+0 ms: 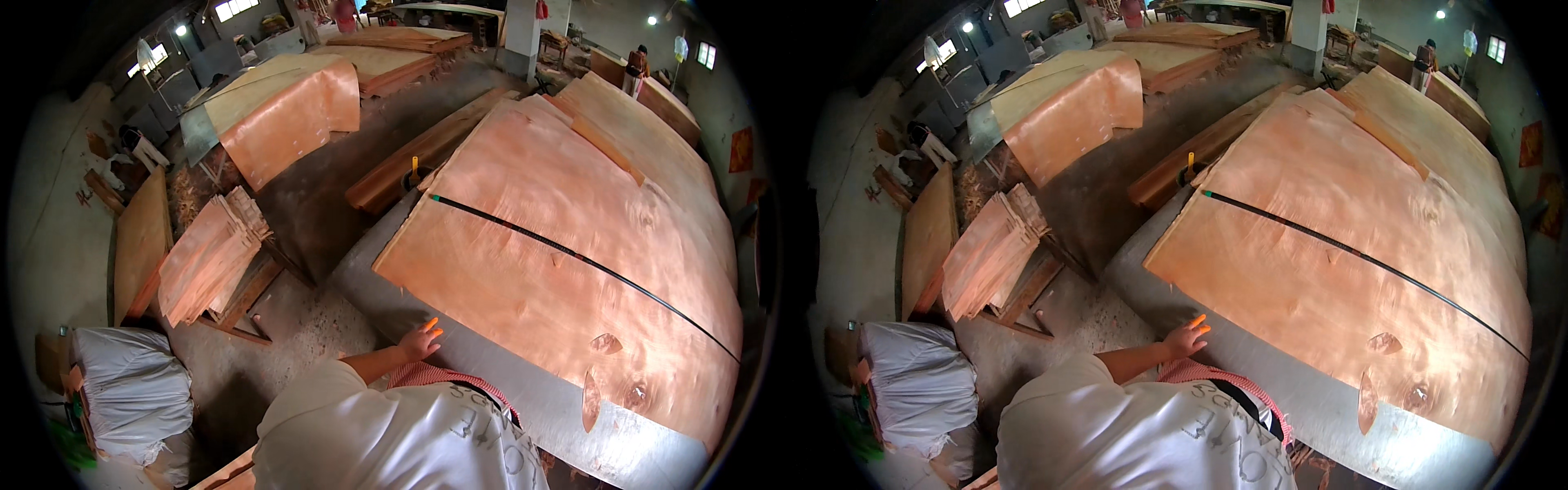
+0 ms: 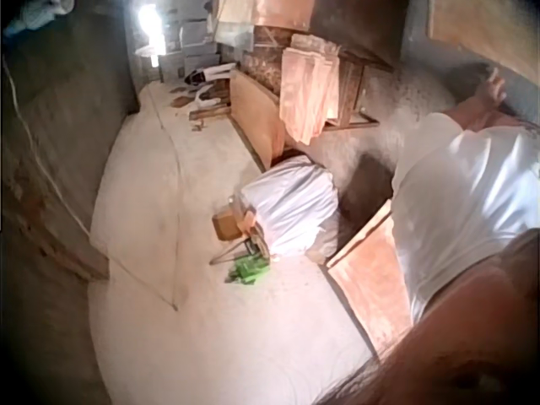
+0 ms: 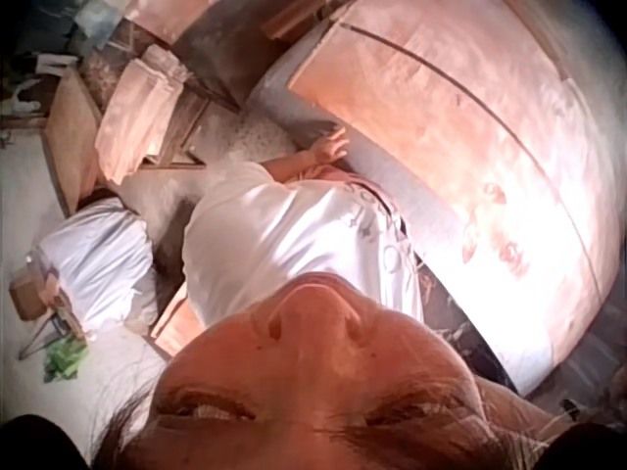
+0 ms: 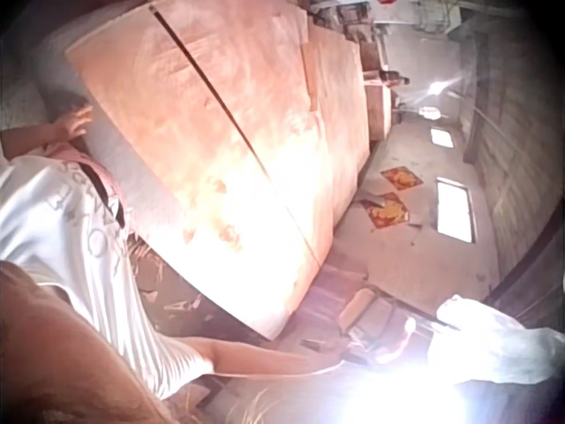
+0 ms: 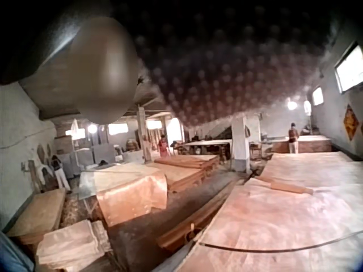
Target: The person cuts sections of wood veneer by hand using a utility knife. They align a metal ruler on the wood sheets, score the material with the knife, and break the pieces along the cut lines.
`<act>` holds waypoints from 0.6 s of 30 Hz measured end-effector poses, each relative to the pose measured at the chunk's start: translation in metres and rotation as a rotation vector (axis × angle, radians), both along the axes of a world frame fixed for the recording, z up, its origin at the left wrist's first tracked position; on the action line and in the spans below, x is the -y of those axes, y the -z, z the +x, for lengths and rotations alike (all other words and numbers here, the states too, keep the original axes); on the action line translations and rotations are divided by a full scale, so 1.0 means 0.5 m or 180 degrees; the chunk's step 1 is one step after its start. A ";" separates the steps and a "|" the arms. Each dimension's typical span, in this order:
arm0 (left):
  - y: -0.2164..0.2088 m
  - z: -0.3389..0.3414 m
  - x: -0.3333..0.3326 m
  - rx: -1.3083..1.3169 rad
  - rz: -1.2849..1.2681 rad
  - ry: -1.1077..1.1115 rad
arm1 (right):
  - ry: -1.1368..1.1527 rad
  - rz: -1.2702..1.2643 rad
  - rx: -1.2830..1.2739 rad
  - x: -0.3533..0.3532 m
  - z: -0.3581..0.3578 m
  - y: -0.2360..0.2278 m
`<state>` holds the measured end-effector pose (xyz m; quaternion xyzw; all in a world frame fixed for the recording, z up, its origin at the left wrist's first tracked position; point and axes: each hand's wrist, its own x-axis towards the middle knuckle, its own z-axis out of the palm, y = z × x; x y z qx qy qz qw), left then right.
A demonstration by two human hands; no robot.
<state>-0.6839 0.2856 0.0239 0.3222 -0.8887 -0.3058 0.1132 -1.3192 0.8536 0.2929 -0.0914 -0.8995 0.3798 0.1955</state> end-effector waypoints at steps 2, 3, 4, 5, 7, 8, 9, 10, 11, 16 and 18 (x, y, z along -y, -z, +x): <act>0.000 -0.005 0.007 0.0003 0.0055 0.0025 | 0.0011 -0.0010 -0.0018 -0.006 -0.004 0.002; 0.001 -0.007 0.009 -0.0017 0.0113 0.0038 | -0.0009 -0.0021 -0.0053 -0.010 -0.009 -0.006; 0.003 -0.008 0.006 -0.0027 0.0190 0.0065 | -0.0025 -0.0036 -0.0087 -0.015 -0.019 -0.012; 0.003 -0.011 0.005 -0.0030 0.0128 0.0068 | -0.0040 -0.0051 -0.0127 -0.014 -0.031 -0.016; 0.001 -0.007 0.010 0.0003 -0.0012 0.0063 | -0.0078 -0.0075 -0.0153 -0.010 -0.052 -0.025; 0.000 -0.004 0.009 -0.0016 -0.0028 0.0104 | -0.0093 -0.0113 -0.0165 -0.006 -0.060 -0.029; 0.000 0.000 0.013 -0.0035 -0.0057 0.0127 | -0.0112 -0.0145 -0.0187 0.002 -0.067 -0.031; 0.000 -0.002 0.017 -0.0064 -0.0090 0.0145 | -0.0093 -0.0170 -0.0179 0.001 -0.072 -0.035; -0.001 -0.005 0.019 -0.0020 -0.0066 0.0173 | -0.0100 -0.0212 -0.0195 -0.001 -0.075 -0.039; -0.016 -0.010 0.014 -0.0047 -0.0029 0.0128 | -0.0052 -0.0491 -0.0291 -0.035 -0.099 -0.052; 0.001 0.000 0.010 -0.0120 -0.0067 0.0051 | -0.0109 -0.0760 -0.0393 -0.037 -0.118 -0.058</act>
